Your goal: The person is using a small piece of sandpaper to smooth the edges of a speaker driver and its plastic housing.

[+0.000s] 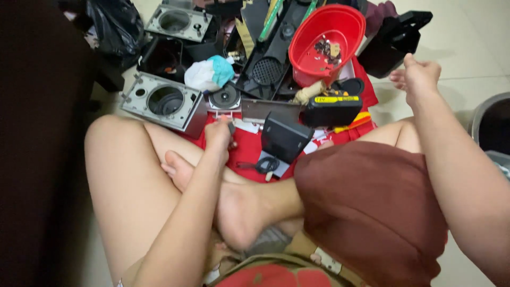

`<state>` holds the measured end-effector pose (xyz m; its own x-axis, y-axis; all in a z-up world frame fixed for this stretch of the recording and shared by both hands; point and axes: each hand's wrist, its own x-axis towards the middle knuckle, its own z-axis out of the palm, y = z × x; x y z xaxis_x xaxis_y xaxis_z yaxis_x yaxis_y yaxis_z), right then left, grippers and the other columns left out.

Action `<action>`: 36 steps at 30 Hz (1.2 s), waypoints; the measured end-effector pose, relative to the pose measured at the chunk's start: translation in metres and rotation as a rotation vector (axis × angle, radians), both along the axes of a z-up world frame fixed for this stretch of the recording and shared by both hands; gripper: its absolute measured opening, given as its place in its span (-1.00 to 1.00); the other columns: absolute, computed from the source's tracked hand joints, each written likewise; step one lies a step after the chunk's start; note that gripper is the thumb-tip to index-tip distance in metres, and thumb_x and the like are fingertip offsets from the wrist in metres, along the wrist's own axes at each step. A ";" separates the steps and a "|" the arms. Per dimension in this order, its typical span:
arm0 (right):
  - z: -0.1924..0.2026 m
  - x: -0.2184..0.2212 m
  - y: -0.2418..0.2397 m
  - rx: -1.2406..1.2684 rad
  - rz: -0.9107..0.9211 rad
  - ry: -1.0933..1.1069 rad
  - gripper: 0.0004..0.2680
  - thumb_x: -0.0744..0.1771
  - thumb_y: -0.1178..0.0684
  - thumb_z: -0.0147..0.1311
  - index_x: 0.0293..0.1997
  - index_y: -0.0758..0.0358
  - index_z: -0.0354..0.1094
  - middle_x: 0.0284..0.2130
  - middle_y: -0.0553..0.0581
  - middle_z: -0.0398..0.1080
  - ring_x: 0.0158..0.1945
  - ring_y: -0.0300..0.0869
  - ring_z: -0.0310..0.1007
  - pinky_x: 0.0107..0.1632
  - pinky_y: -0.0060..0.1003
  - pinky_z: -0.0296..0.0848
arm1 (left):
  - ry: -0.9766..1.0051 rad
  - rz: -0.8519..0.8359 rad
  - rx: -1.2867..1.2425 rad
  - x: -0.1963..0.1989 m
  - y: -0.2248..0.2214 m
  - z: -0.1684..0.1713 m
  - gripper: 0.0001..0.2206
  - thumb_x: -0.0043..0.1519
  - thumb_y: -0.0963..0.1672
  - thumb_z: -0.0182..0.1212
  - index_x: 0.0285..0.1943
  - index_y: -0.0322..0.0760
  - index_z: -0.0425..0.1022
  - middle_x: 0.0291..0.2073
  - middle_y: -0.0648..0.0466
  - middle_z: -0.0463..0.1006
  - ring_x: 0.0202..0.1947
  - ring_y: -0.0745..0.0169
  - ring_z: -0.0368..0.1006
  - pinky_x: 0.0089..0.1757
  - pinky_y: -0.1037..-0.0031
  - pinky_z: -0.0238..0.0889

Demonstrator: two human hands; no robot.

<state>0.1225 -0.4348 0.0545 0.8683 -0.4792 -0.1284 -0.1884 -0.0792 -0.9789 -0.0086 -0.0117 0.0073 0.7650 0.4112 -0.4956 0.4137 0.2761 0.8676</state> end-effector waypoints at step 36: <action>0.158 -0.261 0.238 -1.552 0.768 0.386 -0.71 0.23 -0.23 -0.14 -0.37 0.16 0.42 -0.36 0.18 0.43 -0.13 -0.02 0.40 -0.01 -0.08 0.22 | -0.382 0.058 -0.101 -0.097 0.018 0.096 -0.78 0.19 -0.12 0.01 -0.37 -0.42 0.43 -0.72 0.01 0.26 -0.78 0.35 0.15 -0.73 0.62 0.11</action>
